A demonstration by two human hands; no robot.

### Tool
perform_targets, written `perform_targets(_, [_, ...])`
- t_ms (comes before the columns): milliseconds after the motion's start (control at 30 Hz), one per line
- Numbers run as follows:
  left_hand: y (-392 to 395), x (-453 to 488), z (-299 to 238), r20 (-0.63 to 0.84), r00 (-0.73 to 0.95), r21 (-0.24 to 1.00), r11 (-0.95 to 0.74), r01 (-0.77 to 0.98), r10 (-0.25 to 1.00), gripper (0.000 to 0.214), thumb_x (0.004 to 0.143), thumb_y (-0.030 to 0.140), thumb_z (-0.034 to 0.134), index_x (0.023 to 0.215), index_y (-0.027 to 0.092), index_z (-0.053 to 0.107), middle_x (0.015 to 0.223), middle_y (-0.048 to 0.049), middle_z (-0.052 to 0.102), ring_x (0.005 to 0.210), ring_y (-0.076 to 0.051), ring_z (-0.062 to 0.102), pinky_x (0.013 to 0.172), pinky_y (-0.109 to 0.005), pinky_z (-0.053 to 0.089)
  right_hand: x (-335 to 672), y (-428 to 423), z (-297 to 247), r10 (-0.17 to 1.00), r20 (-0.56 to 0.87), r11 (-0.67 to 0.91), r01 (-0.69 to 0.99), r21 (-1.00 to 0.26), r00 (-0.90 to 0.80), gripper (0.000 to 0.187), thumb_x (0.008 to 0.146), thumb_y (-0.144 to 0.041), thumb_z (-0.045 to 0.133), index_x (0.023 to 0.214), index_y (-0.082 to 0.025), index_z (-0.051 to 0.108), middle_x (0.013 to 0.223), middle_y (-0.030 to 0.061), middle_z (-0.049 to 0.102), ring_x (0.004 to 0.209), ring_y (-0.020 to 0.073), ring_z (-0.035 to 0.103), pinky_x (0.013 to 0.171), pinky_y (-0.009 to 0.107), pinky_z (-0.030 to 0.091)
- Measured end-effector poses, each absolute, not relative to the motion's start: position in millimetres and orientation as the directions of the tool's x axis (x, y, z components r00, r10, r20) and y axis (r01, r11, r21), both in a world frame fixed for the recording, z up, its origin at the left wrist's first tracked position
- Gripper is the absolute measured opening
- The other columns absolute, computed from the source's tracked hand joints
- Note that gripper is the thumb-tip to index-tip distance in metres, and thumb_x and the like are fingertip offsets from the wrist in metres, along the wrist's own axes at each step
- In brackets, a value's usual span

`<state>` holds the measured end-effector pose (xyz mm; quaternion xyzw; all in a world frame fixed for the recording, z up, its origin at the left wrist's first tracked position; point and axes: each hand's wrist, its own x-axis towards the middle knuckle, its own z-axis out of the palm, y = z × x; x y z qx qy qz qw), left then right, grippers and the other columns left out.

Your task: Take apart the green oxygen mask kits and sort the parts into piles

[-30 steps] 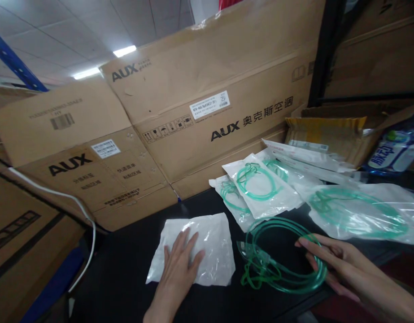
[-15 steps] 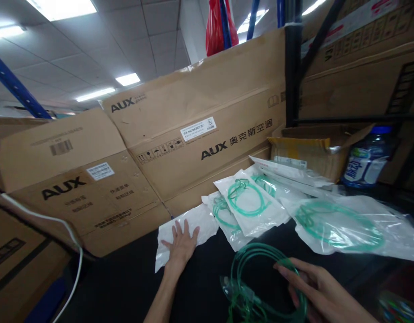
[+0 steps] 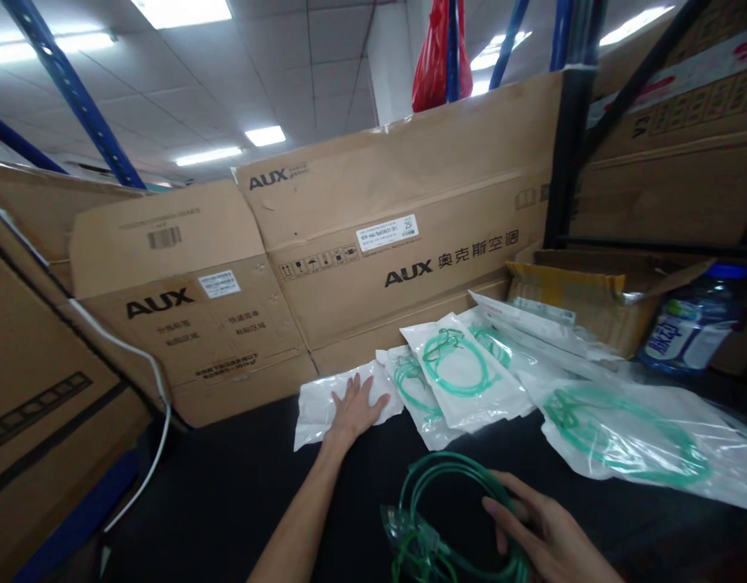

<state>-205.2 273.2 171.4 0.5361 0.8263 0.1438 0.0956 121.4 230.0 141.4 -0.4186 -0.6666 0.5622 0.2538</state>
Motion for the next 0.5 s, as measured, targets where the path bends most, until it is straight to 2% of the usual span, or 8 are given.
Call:
perform_targets(133, [268.0, -202.1, 180.7, 0.099, -0.339, 0.392, 0.276, 0.878, 0.936, 0.047, 0.099, 0.039, 0.069, 0.141, 0.021, 0.059, 0.154, -0.0125, 0.053, 0.138, -0.035, 0.053, 0.113, -0.063, 0.042, 117.9, 230.2, 144.3, 0.893, -0.007, 0.153, 0.318, -0.936, -0.450, 0.059, 0.095, -0.061, 0.053, 0.134, -0.019, 0.068, 0.082, 0.0056, 0.083, 0.035, 0.0194, 0.069, 0.030, 0.024, 0.050])
perform_targets(167, [265.9, -199.0, 184.5, 0.131, -0.334, 0.408, 0.257, 0.876, 0.933, 0.045, 0.099, 0.038, 0.068, 0.140, 0.021, 0.060, 0.153, -0.0124, 0.054, 0.137, -0.035, 0.054, 0.113, -0.063, 0.043, 117.1, 231.0, 145.8, 0.900, 0.036, 0.196, 0.330, -0.923, -0.434, 0.056, 0.095, -0.058, 0.055, 0.131, -0.019, 0.071, 0.088, 0.0074, 0.084, 0.045, 0.0217, 0.075, 0.037, 0.025, 0.056])
perform_targets(233, [258.1, -189.3, 194.0, 0.196, -0.338, 0.448, 0.223, 0.866, 0.920, 0.042, 0.100, 0.036, 0.067, 0.139, 0.020, 0.061, 0.153, -0.0123, 0.054, 0.137, -0.035, 0.054, 0.113, -0.063, 0.043, 115.3, 233.7, 148.1, 0.903, 0.130, 0.289, 0.353, -0.890, -0.409, 0.048, 0.093, -0.052, 0.059, 0.122, -0.019, 0.077, 0.101, 0.0102, 0.085, 0.077, 0.0281, 0.083, 0.064, 0.029, 0.066])
perform_targets(300, [241.2, -174.3, 204.3, 0.247, -0.343, 0.497, 0.185, 0.848, 0.906, 0.039, 0.102, 0.034, 0.065, 0.138, 0.020, 0.061, 0.151, -0.0123, 0.056, 0.137, -0.033, 0.055, 0.114, -0.062, 0.041, 114.1, 237.1, 147.9, 0.889, 0.223, 0.381, 0.374, -0.845, -0.400, 0.041, 0.091, -0.048, 0.061, 0.114, -0.021, 0.081, 0.108, 0.0111, 0.084, 0.101, 0.0312, 0.080, 0.087, 0.034, 0.064])
perform_targets(367, [213.5, -154.2, 212.9, 0.267, -0.328, 0.552, 0.135, 0.823, 0.906, 0.032, 0.106, 0.032, 0.058, 0.135, 0.019, 0.063, 0.144, -0.0111, 0.063, 0.134, -0.029, 0.058, 0.116, -0.056, 0.042, 113.8, 239.7, 144.9, 0.867, 0.300, 0.458, 0.399, -0.794, -0.397, 0.039, 0.094, -0.045, 0.057, 0.113, -0.021, 0.081, 0.104, 0.0122, 0.081, 0.099, 0.0314, 0.078, 0.089, 0.038, 0.063])
perform_targets(400, [196.4, -142.7, 215.8, 0.259, -0.313, 0.580, 0.112, 0.807, 0.914, 0.029, 0.108, 0.031, 0.052, 0.132, 0.022, 0.066, 0.139, -0.0093, 0.068, 0.131, -0.024, 0.061, 0.117, -0.047, 0.042, 114.0, 240.2, 143.0, 0.860, 0.336, 0.487, 0.419, -0.767, -0.384, 0.042, 0.097, -0.045, 0.053, 0.116, -0.019, 0.079, 0.104, 0.0142, 0.078, 0.096, 0.0320, 0.078, 0.086, 0.041, 0.064])
perform_targets(433, [178.3, -130.9, 217.5, 0.239, -0.287, 0.606, 0.088, 0.790, 0.928, 0.027, 0.108, 0.032, 0.053, 0.127, 0.024, 0.069, 0.133, -0.0061, 0.072, 0.128, -0.021, 0.063, 0.116, -0.039, 0.043, 114.2, 240.0, 141.1, 0.853, 0.372, 0.511, 0.443, -0.737, -0.365, 0.045, 0.099, -0.045, 0.049, 0.121, -0.017, 0.077, 0.108, 0.0173, 0.075, 0.095, 0.0334, 0.077, 0.084, 0.044, 0.064])
perform_targets(500, [143.5, -108.5, 216.7, 0.191, -0.259, 0.649, 0.076, 0.757, 0.947, 0.022, 0.106, 0.033, 0.056, 0.119, 0.028, 0.074, 0.122, -0.0008, 0.077, 0.120, -0.019, 0.068, 0.111, -0.035, 0.047, 113.7, 236.4, 138.6, 0.831, 0.441, 0.556, 0.489, -0.673, -0.338, 0.049, 0.102, -0.044, 0.046, 0.129, -0.012, 0.071, 0.121, 0.0236, 0.066, 0.103, 0.0377, 0.072, 0.086, 0.053, 0.061])
